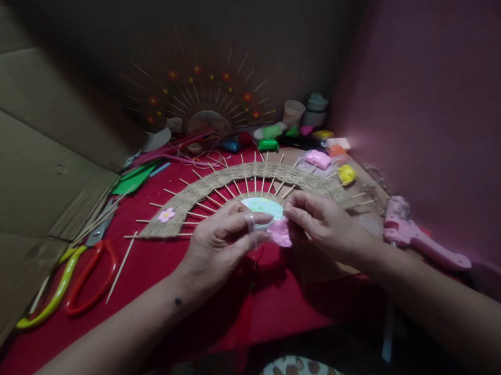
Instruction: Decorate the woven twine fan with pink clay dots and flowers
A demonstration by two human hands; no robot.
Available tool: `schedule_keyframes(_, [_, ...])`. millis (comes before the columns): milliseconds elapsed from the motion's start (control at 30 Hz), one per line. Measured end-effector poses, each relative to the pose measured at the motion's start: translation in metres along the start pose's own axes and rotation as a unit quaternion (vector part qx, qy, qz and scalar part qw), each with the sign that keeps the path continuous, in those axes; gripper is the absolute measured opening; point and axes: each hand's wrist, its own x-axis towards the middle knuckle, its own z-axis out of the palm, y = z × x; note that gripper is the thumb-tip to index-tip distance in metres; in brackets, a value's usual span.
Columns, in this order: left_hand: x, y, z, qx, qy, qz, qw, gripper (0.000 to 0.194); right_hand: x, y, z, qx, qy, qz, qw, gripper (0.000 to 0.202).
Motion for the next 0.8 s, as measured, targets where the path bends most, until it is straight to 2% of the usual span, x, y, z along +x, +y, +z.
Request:
schedule_keyframes(133, [0.002, 0.001, 0.000, -0.009, -0.007, -0.012, 1.000, 0.018, 0.001, 0.003, 0.001, -0.076, 0.036, -0.024, 0.996, 0.020])
schedule_keyframes(267, [0.001, -0.001, -0.002, -0.018, 0.003, -0.029, 0.999, 0.018, 0.001, 0.003, 0.001, -0.108, 0.090, -0.043, 0.989, 0.021])
schedule_keyframes(367, [0.002, -0.002, -0.003, -0.040, 0.016, -0.048, 0.998, 0.018, 0.001, 0.002, 0.000, -0.076, 0.116, -0.034, 0.990, 0.025])
schedule_keyframes(433, [0.003, -0.001, -0.003, -0.058, 0.021, -0.060, 0.996, 0.018, 0.001, 0.001, 0.000, -0.007, 0.119, -0.002, 0.993, 0.026])
schedule_keyframes(533, [0.005, 0.001, -0.004, -0.067, 0.022, -0.077, 0.995, 0.018, 0.000, 0.003, 0.002, 0.151, 0.090, 0.048, 0.983, 0.023])
schedule_keyframes(633, [0.006, 0.003, -0.004, -0.071, 0.012, -0.093, 0.993, 0.017, -0.001, 0.005, 0.006, 0.290, 0.015, 0.076, 0.954, 0.020])
schedule_keyframes(733, [0.005, 0.002, -0.003, -0.085, 0.015, -0.098, 0.991, 0.017, -0.003, 0.005, 0.010, 0.351, -0.047, 0.108, 0.929, 0.016])
schedule_keyframes(800, [0.005, 0.001, -0.003, -0.094, 0.020, -0.103, 0.990, 0.017, -0.003, 0.004, 0.012, 0.368, -0.046, 0.121, 0.921, 0.014])
